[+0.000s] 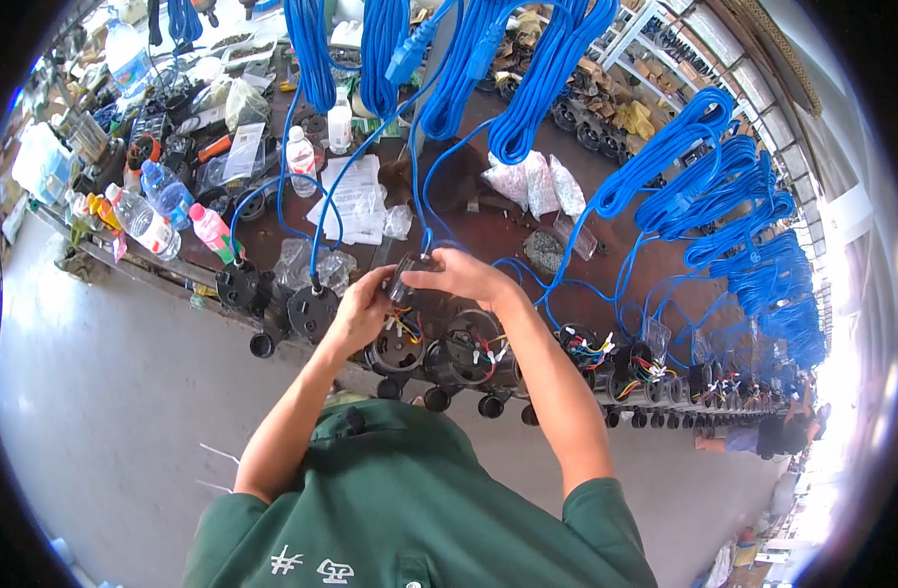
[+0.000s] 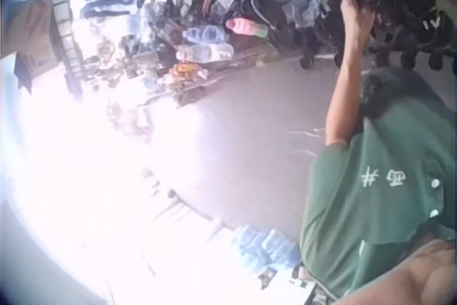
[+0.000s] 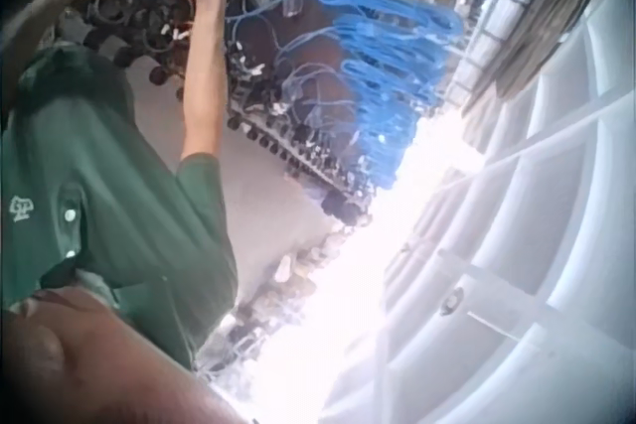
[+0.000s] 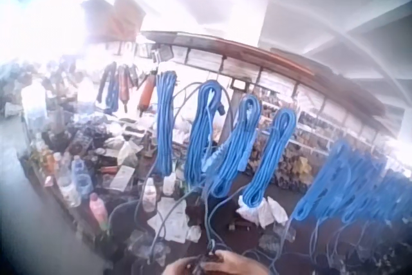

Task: The person assembles submersible water pumps by stripping wires using a specialized tool, connecting electrical components, and hammering a metal housing into place on a workbench.

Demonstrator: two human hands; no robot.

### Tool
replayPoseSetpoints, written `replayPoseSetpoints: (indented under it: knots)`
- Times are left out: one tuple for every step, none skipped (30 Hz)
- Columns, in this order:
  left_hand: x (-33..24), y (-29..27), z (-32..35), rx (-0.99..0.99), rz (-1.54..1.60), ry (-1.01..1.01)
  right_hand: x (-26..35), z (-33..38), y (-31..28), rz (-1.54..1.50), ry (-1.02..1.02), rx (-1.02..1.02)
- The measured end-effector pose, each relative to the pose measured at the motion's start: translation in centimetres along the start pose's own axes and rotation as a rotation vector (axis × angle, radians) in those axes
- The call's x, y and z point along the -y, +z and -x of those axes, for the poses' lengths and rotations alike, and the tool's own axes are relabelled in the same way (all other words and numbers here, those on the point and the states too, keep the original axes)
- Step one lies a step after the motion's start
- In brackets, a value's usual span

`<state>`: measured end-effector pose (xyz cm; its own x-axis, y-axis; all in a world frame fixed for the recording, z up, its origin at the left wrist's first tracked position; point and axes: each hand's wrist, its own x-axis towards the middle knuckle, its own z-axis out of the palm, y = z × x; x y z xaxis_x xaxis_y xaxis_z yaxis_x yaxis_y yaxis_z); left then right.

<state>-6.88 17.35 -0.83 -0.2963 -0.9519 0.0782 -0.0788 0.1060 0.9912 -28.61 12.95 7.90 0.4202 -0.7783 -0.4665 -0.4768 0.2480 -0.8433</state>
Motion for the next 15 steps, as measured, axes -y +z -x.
replayPoseSetpoints:
  knots:
    - [-0.2,-0.1,0.2,0.056,0.196,-0.047,0.7,0.3,0.2,-0.047,0.05,0.001]
    - [-0.4,-0.2,0.5,0.109,0.393,-0.094,0.9,0.5,0.3,-0.094,0.099,0.003]
    - [0.1,-0.4,0.6,0.149,0.459,-0.127,0.7,0.3,0.2,-0.171,0.129,-0.01]
    - [0.6,-0.1,1.1,0.12,0.352,-0.111,0.5,0.4,0.2,-0.234,0.146,-0.037]
    - [0.9,0.5,1.8,0.089,0.245,-0.096,0.4,0.8,0.3,-0.297,0.162,-0.064]
    - [1.1,0.9,2.2,0.054,0.138,-0.085,0.2,0.9,0.5,-0.358,0.18,-0.086]
    - [0.6,1.4,2.3,0.11,0.036,-0.154,-0.4,0.8,0.7,-0.359,0.191,-0.083]
    - [0.0,2.5,2.4,0.041,-0.064,-0.179,-0.6,0.7,1.0,-0.338,0.164,-0.071]
    - [0.3,3.6,2.8,-0.026,-0.123,-0.197,-0.5,0.7,1.7,-0.319,0.138,-0.054]
    - [0.9,4.5,3.0,-0.097,-0.181,-0.218,0.1,0.6,2.3,-0.298,0.113,-0.032]
    - [1.4,5.3,3.1,-0.172,-0.158,-0.214,1.2,0.9,2.6,-0.189,0.056,-0.025]
    - [1.8,5.5,3.0,-0.186,-0.153,-0.202,1.7,1.3,2.7,-0.159,0.023,-0.047]
    - [2.3,5.5,2.8,-0.2,-0.147,-0.191,1.9,1.6,2.8,-0.13,-0.01,-0.069]
    - [2.7,5.4,2.6,-0.215,-0.142,-0.179,2.1,1.6,2.9,-0.101,-0.043,-0.089]
    - [1.0,4.7,2.5,-0.157,-0.048,-0.223,1.7,1.8,2.6,-0.092,-0.054,-0.112]
